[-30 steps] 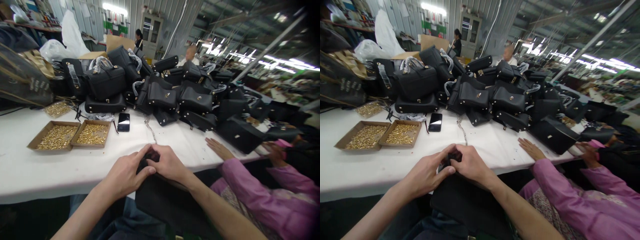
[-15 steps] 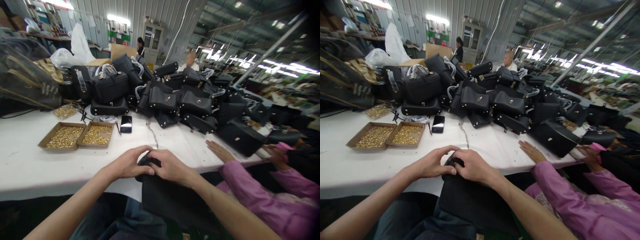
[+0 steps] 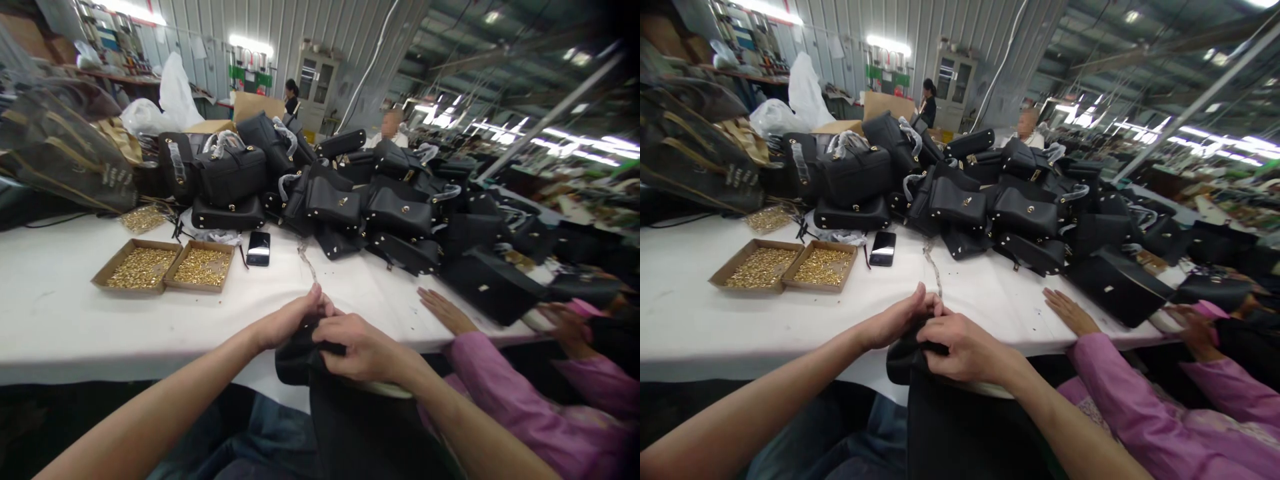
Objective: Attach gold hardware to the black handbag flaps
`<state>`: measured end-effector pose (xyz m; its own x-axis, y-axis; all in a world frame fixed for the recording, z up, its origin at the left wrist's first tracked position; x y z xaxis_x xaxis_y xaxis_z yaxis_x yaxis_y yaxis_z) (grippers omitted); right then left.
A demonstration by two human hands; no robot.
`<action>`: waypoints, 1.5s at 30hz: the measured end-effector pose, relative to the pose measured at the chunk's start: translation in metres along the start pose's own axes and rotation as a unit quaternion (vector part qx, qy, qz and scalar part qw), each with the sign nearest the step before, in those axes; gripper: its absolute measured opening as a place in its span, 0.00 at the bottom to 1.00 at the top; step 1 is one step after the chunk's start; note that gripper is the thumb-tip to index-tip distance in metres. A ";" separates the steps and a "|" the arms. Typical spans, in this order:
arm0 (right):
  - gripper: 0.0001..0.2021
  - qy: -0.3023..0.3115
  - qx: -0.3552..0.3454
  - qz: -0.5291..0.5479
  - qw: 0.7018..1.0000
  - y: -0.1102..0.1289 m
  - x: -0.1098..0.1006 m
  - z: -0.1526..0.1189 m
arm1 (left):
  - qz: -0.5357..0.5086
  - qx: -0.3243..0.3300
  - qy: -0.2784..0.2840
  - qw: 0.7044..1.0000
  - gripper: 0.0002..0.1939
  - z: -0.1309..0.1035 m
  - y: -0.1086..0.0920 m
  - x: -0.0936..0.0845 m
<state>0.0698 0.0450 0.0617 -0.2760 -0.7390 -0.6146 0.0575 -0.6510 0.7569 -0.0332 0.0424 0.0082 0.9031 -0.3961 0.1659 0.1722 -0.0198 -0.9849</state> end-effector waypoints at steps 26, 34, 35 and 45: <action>0.05 0.016 0.073 -0.096 0.993 0.030 0.003 0.031 | 0.692 0.103 0.031 0.714 0.27 -0.072 -0.095 -0.004; 0.05 0.032 0.084 -0.125 0.988 -0.013 0.025 0.071 | 0.646 0.043 -0.066 0.759 0.34 -0.097 -0.033 -0.051; 0.05 0.028 0.087 -0.131 0.987 -0.014 0.026 0.071 | 0.650 0.039 -0.075 0.756 0.31 -0.099 -0.029 -0.051; 0.07 0.020 0.102 -0.160 0.982 -0.007 0.034 0.051 | 0.592 0.088 -0.018 0.801 0.18 -0.094 -0.017 -0.041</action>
<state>0.0115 0.0338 0.0468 -0.2114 -0.5113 -0.8330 -0.2212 -0.8051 0.5503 -0.1105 -0.0276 0.0135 0.4846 -0.0142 -0.8746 -0.7636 0.4810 -0.4309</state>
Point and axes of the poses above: each hand's wrist, its own z-axis towards the middle knuckle, its own x-axis out of the palm, y = z × x, the point moved 7 cm from there along z, towards the middle knuckle, and after that the axes turned 15 degrees about z, right-handed, at the moved point
